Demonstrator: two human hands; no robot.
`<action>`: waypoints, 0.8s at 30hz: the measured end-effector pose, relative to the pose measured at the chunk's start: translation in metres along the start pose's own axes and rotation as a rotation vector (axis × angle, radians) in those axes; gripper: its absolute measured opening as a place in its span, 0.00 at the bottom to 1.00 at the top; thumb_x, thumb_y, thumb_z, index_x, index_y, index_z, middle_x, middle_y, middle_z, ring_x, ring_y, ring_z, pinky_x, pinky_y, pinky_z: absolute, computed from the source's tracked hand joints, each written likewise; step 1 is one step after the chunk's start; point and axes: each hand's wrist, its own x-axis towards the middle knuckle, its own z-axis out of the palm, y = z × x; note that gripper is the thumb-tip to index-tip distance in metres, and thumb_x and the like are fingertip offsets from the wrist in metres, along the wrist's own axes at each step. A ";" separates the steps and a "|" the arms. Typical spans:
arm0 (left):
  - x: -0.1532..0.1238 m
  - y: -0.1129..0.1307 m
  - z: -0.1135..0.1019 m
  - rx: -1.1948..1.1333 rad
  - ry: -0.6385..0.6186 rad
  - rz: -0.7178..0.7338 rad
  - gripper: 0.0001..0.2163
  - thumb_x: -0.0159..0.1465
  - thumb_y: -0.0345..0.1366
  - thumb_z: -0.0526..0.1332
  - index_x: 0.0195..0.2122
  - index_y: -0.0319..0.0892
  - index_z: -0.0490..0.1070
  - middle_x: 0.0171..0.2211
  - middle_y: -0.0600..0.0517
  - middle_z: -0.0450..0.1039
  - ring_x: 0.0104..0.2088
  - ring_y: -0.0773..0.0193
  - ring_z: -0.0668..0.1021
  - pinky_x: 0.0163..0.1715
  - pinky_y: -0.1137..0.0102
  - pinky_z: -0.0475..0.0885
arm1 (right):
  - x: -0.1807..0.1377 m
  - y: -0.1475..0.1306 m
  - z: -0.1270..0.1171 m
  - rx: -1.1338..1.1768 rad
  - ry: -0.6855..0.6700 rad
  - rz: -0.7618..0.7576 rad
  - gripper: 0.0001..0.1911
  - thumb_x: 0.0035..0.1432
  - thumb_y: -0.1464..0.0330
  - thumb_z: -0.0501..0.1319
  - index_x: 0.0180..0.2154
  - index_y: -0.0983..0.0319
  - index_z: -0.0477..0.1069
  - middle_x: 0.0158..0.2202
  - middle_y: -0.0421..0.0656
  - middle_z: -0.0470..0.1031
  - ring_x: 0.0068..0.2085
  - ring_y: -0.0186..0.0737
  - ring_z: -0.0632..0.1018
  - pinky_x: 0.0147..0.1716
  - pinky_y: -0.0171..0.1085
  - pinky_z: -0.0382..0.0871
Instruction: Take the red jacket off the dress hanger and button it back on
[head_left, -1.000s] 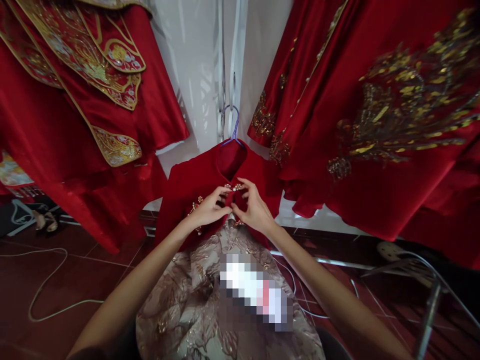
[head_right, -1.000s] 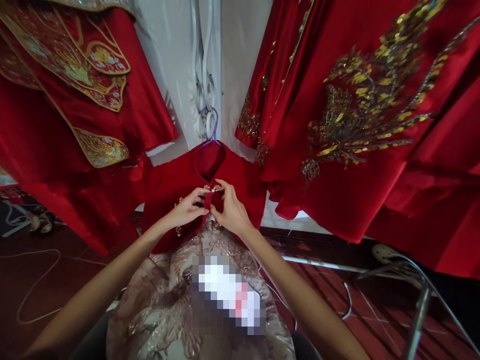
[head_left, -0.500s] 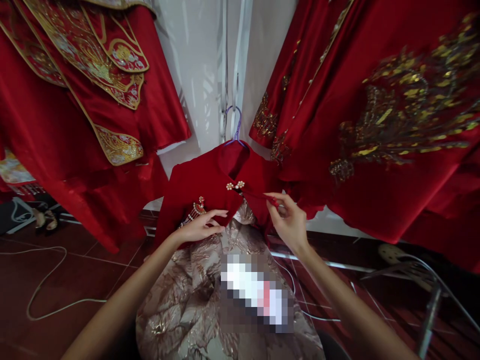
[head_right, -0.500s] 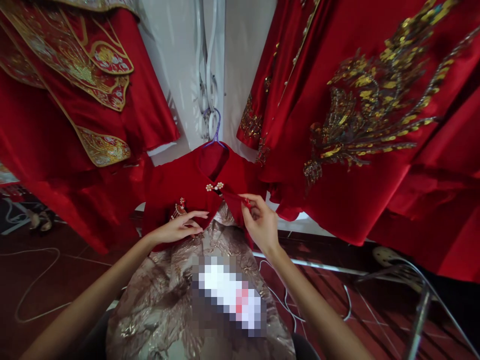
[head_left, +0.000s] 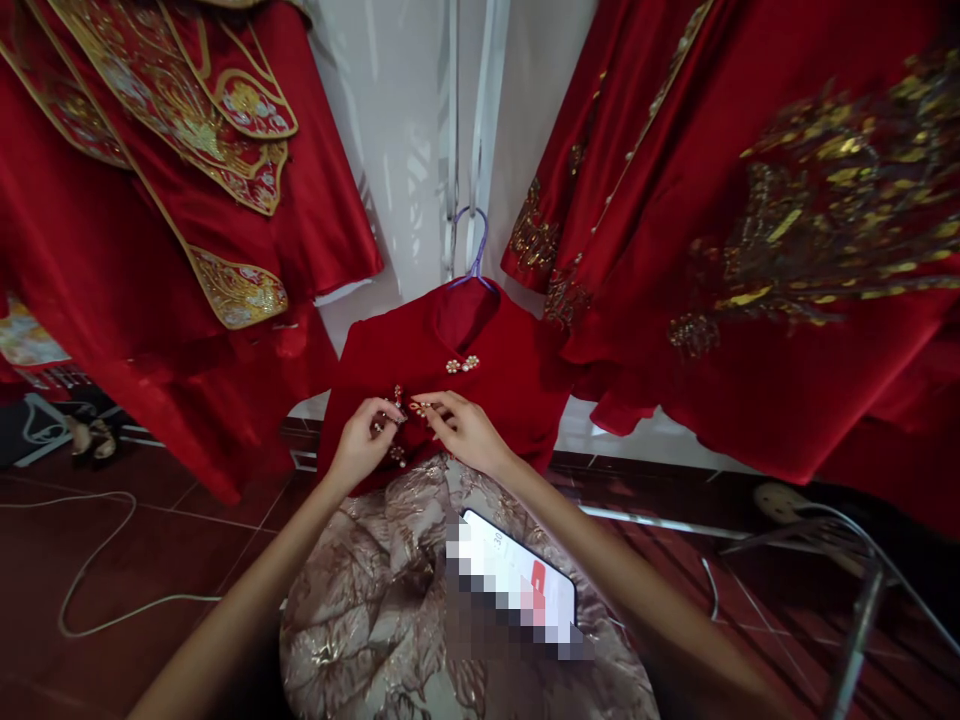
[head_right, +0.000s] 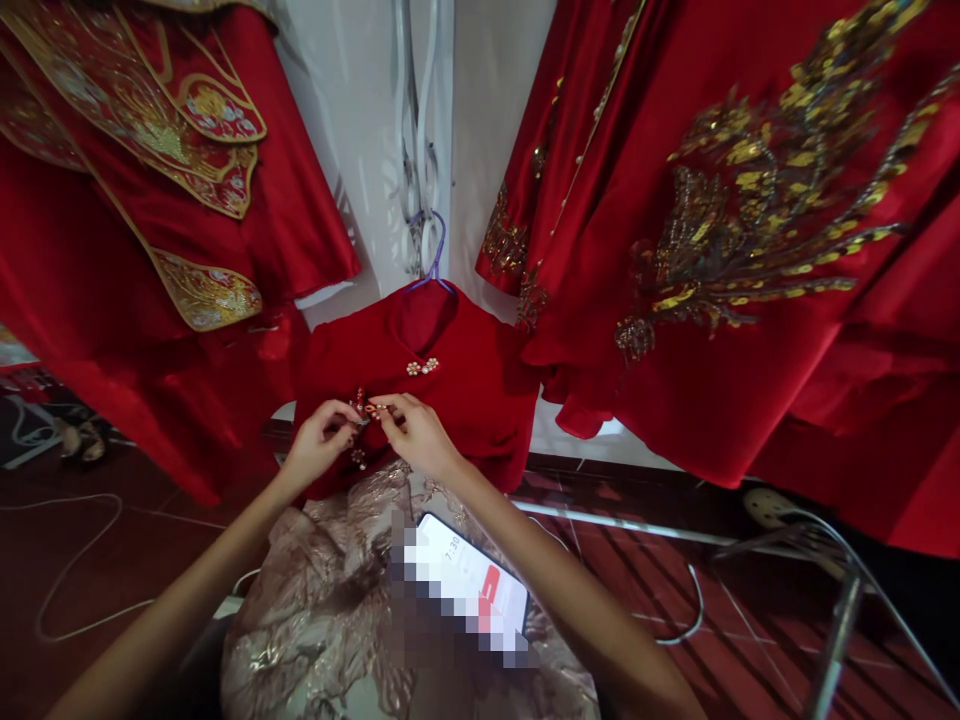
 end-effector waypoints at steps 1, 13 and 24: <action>0.001 -0.004 -0.004 0.010 0.065 0.007 0.08 0.56 0.30 0.55 0.38 0.41 0.66 0.38 0.51 0.70 0.35 0.67 0.74 0.33 0.72 0.71 | 0.002 0.002 0.001 -0.013 0.017 0.000 0.15 0.58 0.70 0.53 0.46 0.60 0.70 0.40 0.44 0.73 0.36 0.33 0.75 0.32 0.31 0.71; 0.017 -0.012 0.001 -0.240 0.054 -0.024 0.12 0.55 0.37 0.59 0.40 0.39 0.69 0.37 0.47 0.74 0.39 0.62 0.77 0.43 0.62 0.72 | 0.021 0.011 0.013 -0.107 0.100 0.012 0.07 0.55 0.71 0.57 0.37 0.60 0.70 0.32 0.41 0.76 0.33 0.34 0.77 0.33 0.33 0.72; 0.019 -0.003 0.005 -0.283 0.081 -0.046 0.15 0.52 0.40 0.64 0.39 0.36 0.72 0.40 0.44 0.76 0.39 0.60 0.79 0.46 0.60 0.73 | 0.018 0.012 0.015 -0.152 0.105 -0.031 0.07 0.56 0.72 0.56 0.36 0.59 0.70 0.36 0.41 0.76 0.34 0.36 0.77 0.34 0.34 0.71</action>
